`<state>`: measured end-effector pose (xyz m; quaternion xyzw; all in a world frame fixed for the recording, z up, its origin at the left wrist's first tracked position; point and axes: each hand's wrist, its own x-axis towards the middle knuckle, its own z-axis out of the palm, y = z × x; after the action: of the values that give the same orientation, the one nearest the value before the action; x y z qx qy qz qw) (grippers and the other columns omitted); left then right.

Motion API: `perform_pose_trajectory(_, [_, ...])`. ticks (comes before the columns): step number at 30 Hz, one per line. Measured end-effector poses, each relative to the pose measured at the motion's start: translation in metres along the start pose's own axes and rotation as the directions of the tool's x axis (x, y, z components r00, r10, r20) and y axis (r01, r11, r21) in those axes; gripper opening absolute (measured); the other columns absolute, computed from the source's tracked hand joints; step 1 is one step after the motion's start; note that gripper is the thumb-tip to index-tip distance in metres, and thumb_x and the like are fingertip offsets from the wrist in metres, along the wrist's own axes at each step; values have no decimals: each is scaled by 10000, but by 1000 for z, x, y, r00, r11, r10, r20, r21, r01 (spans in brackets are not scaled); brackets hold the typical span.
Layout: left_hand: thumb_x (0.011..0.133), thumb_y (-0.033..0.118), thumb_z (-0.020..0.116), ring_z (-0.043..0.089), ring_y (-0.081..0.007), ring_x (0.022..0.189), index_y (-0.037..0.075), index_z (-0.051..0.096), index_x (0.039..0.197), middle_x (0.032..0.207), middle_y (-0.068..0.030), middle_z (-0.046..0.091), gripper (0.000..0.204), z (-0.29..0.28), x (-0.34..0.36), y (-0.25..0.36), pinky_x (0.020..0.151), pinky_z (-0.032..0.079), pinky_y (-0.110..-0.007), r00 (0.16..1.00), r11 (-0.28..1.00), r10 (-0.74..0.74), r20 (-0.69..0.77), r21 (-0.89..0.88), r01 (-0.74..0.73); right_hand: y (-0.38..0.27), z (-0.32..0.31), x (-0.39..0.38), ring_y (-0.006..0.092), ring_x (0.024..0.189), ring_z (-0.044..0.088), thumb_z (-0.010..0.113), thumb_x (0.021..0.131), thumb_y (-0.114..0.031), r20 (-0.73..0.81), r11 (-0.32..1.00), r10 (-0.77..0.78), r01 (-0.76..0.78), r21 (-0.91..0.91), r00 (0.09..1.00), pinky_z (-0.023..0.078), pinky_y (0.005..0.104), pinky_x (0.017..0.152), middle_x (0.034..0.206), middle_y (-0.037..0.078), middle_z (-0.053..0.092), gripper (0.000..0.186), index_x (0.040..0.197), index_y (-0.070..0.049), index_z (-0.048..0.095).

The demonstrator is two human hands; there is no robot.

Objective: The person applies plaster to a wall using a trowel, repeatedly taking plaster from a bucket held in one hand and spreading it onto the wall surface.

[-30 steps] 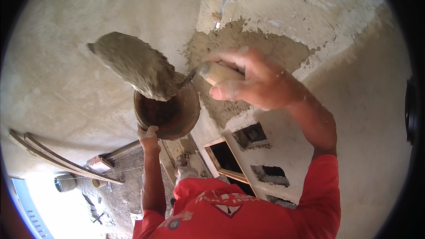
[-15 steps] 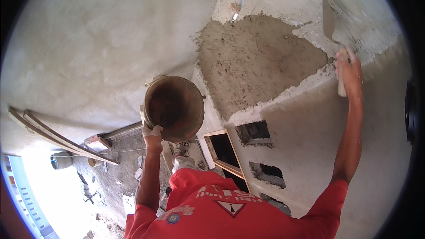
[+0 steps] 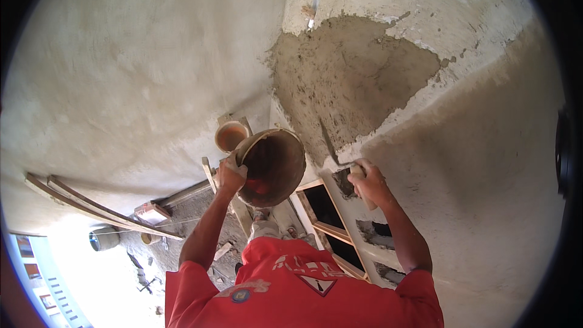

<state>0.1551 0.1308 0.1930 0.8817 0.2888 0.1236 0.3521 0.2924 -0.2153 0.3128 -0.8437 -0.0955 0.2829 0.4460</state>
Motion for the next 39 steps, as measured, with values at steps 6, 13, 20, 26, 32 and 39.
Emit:
perform_pose_trajectory(6, [728,167,625,630,-438,958,37,574,1075,981,-248,670,374,-23,2,-21,846,496,-506,993,984,-119,-10,135,120,11,-9,69,124,475,535,653,822,-141,-191,991,-133,136,1,973,430,291,436,687,57,584,446,1217,28,531])
perform_pose_trajectory(13, [687,188,698,631,-463,846,-13,541,950,870,-262,649,366,-31,-22,-98,769,485,-532,957,946,-243,-161,181,270,-46,7,211,183,560,592,651,827,-162,-285,970,-235,243,-6,929,489,327,520,779,99,644,429,1213,-2,554])
perform_pose_trajectory(20, [693,165,692,631,-459,862,-17,588,958,835,-253,652,338,-51,-36,-169,779,474,-528,876,913,-379,-297,36,407,-54,-23,290,119,501,512,653,834,-141,-528,944,-251,326,52,811,443,291,449,728,43,565,343,1154,-46,576])
perform_pose_trajectory(26, [664,174,670,615,-399,884,-41,584,936,896,-216,628,357,-82,-55,-180,821,465,-486,781,870,-452,-430,-19,493,-26,-43,240,263,901,642,680,821,-164,-542,948,-300,308,-79,785,496,375,820,1015,172,668,430,1197,16,576])
perform_pose_trajectory(32, [681,185,696,632,-373,830,-48,597,920,862,-207,643,348,-65,-52,-194,782,484,-457,759,832,-528,-380,-53,552,-24,-71,171,268,832,605,680,830,-183,-599,949,-316,249,-194,736,480,364,724,979,159,643,410,1189,-10,582])
perform_pose_trajectory(39, [664,156,732,620,-347,754,-65,585,877,840,-212,650,341,-35,-44,-177,747,480,-447,785,870,-493,-375,-225,439,-54,-104,74,413,1000,621,658,853,-192,-548,830,-429,73,-554,718,492,460,857,1081,229,651,455,1261,-43,523])
